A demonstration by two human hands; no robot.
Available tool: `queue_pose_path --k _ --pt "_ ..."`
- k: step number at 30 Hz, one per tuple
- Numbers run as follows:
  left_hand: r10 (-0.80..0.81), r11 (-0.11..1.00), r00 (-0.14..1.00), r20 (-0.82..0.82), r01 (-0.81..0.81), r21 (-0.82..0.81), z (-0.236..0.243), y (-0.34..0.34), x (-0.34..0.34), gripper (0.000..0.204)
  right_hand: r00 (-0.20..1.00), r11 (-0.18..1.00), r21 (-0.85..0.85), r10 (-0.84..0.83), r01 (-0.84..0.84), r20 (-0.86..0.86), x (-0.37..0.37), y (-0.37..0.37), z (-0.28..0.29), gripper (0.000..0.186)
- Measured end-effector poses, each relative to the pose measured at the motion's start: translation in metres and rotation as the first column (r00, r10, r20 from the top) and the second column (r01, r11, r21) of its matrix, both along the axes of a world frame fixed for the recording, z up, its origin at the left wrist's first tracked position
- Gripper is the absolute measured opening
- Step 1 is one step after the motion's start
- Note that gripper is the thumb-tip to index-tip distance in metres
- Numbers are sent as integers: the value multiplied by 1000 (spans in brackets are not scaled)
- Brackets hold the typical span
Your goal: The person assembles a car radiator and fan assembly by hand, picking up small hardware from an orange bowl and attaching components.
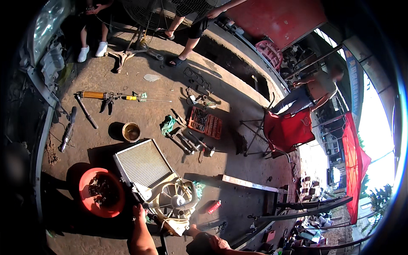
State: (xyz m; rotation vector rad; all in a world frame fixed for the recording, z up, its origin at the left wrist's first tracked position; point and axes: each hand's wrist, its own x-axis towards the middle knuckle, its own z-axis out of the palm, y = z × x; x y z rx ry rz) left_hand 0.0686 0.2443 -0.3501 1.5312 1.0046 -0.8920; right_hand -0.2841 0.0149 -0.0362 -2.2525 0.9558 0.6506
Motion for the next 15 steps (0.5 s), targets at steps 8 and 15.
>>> queue_pose_path --k 8,15 --pt "139 982 985 104 -123 -143 73 -110 -48 34 999 988 -154 17 -12 32 -51 -57 67 30" --pt "45 951 954 297 50 -305 157 -173 -51 29 937 958 -91 -243 273 250 -41 -101 94 25"
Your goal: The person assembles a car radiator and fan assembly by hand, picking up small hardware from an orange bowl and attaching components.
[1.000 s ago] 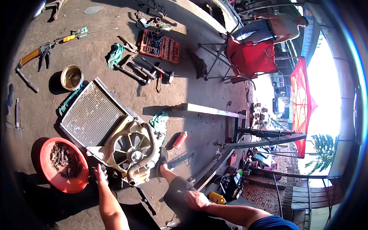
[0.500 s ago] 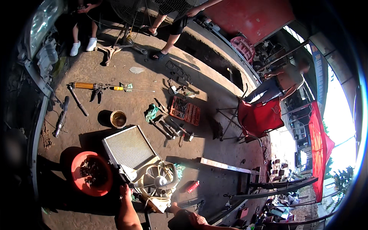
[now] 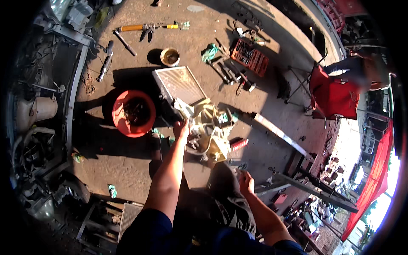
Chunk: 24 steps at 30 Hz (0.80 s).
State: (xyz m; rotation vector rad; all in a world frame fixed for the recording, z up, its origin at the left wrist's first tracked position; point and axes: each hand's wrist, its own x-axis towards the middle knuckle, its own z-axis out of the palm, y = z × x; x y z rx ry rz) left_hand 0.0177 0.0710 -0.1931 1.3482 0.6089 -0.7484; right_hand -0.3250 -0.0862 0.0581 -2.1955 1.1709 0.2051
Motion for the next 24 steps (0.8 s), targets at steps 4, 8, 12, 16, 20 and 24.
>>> queue_pose_path --k 4,8,12,16,20,24 --pt "-96 993 995 -12 96 69 51 -35 25 26 946 920 241 -324 310 19 32 -20 -6 30" --pt "-46 983 998 -31 50 178 93 -65 32 31 905 855 371 -417 361 81 24 -16 -27 25" --pt "-2 983 999 41 -6 183 99 -84 51 40 880 877 321 -431 357 198 32 -20 -43 23" --pt "-119 939 990 77 87 332 94 -110 55 48 858 764 530 -499 368 123 43 -54 -43 26" --pt "-541 761 798 267 328 560 73 -108 94 57 896 768 625 -367 140 250 83 -106 -43 26" --pt "-562 749 816 137 431 504 100 -139 85 58 943 851 516 -84 -101 322 125 -170 -38 27"
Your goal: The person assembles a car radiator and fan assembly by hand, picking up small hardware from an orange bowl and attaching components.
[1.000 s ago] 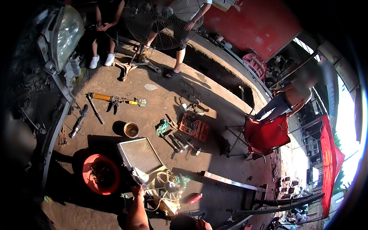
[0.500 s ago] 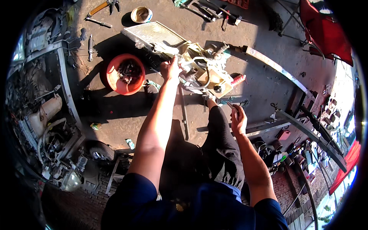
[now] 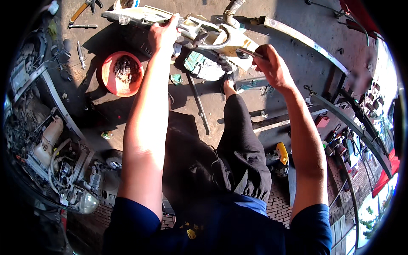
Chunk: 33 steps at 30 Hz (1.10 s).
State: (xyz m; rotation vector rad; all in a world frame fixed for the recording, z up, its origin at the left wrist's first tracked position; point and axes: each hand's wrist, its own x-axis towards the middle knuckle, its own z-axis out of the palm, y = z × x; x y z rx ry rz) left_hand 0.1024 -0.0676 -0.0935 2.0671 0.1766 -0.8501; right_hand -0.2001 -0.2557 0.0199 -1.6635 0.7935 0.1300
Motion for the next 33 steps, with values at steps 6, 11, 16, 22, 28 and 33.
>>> queue_pose_path --k 6,11,16,22,28,33 --pt "-172 967 985 14 166 193 50 -28 0 54 905 937 90 349 -337 -241 78 -55 -20 28" --pt "-193 975 981 34 188 115 46 -11 16 58 759 839 132 536 -528 -371 125 -49 -35 24" --pt "-189 980 981 53 185 75 47 -4 14 62 711 841 178 530 -511 -462 127 -37 -44 23" --pt "-135 991 990 -43 134 -30 37 4 15 50 692 838 172 528 -517 -493 126 -36 -48 24" --pt "-18 901 977 -215 -77 -426 5 28 10 30 730 870 161 482 -467 -485 117 -58 -53 26" --pt "70 880 990 -125 -120 -460 1 24 -4 34 841 956 24 270 -294 -469 118 -106 -22 40"
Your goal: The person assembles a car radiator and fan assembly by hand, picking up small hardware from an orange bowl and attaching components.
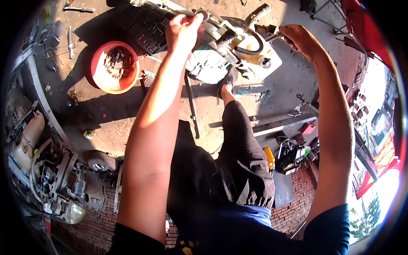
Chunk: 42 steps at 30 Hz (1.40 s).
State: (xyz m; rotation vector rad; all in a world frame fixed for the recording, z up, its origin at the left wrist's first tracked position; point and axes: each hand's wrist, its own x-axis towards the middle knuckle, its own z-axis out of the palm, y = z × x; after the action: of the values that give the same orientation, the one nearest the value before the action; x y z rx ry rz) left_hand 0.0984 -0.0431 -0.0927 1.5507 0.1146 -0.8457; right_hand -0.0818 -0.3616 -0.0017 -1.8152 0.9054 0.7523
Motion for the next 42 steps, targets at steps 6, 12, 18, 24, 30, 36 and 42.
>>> queue_pose_path --k 6,12,18,24,30,36,42 --pt "243 958 966 89 -253 132 -16 30 -39 58 949 998 63 10 -31 315 89 52 -18 33" --pt "236 970 967 97 -240 28 -12 45 -57 57 921 975 80 165 -205 353 152 108 -50 31" --pt "174 918 971 166 -221 330 -18 49 -74 55 917 958 35 260 -283 302 179 125 -66 34" --pt "395 916 904 -161 -374 148 -45 75 -83 56 936 959 86 241 -271 257 190 140 -71 34" --pt "198 960 980 -37 -186 212 -66 94 -75 65 849 934 43 303 -355 433 228 177 -94 33" --pt "164 955 972 -167 -115 272 -32 78 -63 81 805 878 33 422 -477 416 249 172 -108 34" --pt "108 931 993 -53 -82 355 -34 92 -63 84 715 749 -35 644 -662 271 272 183 -107 33"
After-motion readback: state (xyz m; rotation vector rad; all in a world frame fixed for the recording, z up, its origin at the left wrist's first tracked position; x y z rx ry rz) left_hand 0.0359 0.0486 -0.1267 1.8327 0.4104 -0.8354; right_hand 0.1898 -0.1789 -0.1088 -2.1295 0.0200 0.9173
